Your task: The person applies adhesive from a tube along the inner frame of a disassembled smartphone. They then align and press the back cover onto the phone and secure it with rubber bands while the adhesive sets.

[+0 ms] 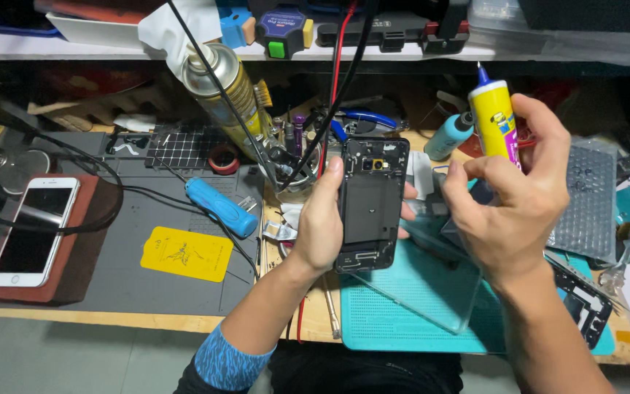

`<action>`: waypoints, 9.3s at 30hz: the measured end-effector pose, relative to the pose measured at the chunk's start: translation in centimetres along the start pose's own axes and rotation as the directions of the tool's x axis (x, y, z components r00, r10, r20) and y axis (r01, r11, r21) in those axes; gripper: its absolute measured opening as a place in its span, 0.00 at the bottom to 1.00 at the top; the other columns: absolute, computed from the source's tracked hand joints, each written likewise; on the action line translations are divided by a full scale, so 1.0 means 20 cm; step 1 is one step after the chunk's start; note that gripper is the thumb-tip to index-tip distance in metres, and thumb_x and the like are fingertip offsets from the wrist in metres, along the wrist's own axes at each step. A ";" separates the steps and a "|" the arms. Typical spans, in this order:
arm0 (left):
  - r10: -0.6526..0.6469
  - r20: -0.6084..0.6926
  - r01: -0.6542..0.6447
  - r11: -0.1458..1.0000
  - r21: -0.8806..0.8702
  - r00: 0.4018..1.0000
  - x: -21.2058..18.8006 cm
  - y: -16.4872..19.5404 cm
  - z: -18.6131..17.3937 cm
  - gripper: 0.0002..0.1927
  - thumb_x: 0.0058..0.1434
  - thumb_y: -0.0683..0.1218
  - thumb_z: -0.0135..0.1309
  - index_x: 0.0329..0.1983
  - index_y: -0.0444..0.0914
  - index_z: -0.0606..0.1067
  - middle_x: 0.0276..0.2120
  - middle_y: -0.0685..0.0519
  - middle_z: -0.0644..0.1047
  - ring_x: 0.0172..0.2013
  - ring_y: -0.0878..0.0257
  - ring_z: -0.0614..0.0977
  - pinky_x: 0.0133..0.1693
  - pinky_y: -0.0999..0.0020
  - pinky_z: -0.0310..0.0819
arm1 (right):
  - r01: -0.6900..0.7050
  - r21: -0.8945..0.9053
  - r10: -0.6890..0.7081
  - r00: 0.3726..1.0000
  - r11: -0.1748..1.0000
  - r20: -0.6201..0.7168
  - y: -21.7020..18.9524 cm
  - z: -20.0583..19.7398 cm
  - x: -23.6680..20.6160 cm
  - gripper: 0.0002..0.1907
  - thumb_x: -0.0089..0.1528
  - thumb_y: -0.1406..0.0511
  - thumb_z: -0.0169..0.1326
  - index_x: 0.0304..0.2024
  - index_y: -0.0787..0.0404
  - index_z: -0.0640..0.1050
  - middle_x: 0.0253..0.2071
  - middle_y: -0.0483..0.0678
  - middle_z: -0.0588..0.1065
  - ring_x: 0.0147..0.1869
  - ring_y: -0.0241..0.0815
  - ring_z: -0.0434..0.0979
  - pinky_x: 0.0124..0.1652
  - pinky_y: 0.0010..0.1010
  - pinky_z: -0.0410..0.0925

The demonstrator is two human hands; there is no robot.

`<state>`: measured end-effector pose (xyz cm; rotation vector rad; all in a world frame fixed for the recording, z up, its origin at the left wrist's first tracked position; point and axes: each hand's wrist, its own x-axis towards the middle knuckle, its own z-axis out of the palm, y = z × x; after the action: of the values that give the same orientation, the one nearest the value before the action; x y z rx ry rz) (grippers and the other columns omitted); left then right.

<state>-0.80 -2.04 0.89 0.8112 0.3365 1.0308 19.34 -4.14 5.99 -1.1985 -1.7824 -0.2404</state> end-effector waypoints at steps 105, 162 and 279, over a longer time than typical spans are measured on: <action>-0.169 -0.017 0.169 0.982 0.079 0.986 0.01 -0.02 0.00 0.34 0.79 0.59 0.25 0.64 0.28 0.69 0.48 0.39 0.79 0.42 0.55 0.83 0.42 0.64 0.83 | -0.350 0.847 0.295 0.924 0.401 0.243 0.05 -0.06 -0.14 0.20 0.76 0.66 0.53 0.53 0.87 0.72 0.52 0.76 0.74 0.56 0.69 0.80 0.49 0.51 0.76; -0.165 -0.063 0.168 0.985 0.038 0.984 -0.01 -0.03 -0.01 0.34 0.79 0.60 0.25 0.61 0.30 0.71 0.39 0.42 0.81 0.35 0.59 0.83 0.41 0.67 0.81 | -0.355 0.868 0.299 0.919 0.346 0.256 0.03 -0.05 -0.19 0.18 0.74 0.70 0.53 0.52 0.88 0.73 0.50 0.76 0.75 0.51 0.67 0.82 0.46 0.52 0.77; -0.060 -0.125 0.058 0.998 -0.014 0.990 0.06 -0.01 -0.02 0.36 0.79 0.61 0.26 0.55 0.26 0.75 0.46 0.42 0.81 0.45 0.57 0.84 0.52 0.64 0.79 | -0.490 0.762 0.304 0.869 0.423 0.390 -0.03 -0.04 -0.20 0.17 0.71 0.71 0.51 0.53 0.85 0.75 0.41 0.69 0.79 0.40 0.56 0.85 0.43 0.41 0.81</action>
<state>-0.32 -0.90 0.72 0.7246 0.4594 1.0295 19.69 -7.37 3.50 -0.8517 -1.3688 0.9972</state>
